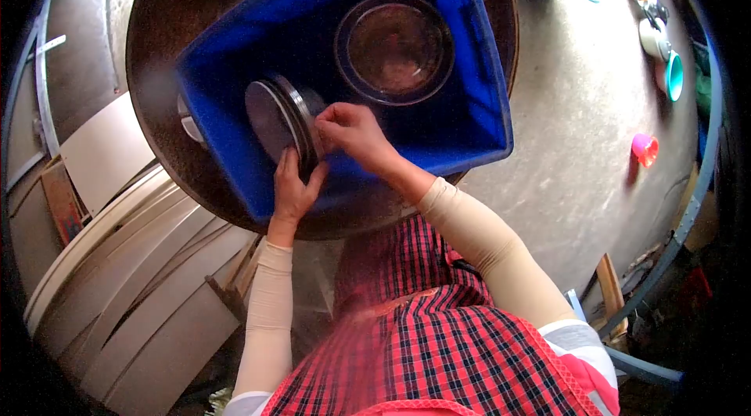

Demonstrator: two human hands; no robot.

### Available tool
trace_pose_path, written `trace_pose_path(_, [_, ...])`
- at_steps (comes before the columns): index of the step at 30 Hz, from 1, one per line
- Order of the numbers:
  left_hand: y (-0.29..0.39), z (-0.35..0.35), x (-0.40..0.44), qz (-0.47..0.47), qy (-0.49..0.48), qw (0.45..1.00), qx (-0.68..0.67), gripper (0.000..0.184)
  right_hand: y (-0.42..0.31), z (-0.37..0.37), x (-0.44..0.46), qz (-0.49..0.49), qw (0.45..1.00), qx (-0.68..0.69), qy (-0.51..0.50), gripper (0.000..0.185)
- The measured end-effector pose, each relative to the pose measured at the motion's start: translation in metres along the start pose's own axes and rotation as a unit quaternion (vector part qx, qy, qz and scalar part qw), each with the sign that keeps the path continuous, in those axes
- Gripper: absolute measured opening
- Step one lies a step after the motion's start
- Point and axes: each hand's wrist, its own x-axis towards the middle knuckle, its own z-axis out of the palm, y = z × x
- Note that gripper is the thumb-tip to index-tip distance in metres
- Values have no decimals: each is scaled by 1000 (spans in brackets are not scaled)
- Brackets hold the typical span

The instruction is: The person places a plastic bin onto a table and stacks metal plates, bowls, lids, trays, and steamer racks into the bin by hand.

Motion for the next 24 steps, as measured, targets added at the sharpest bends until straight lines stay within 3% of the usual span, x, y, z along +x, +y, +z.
trace_pose_path(14, [-5, 8, 2, 36, 59, 998, 13, 32, -2, 2, 7, -5, 1000, -1, -10, 14])
trace_pose_path(24, [1, 7, 4, 20, 48, 998, 19, 32, 0, 2, 10, -5, 1000, -2, -9, 14])
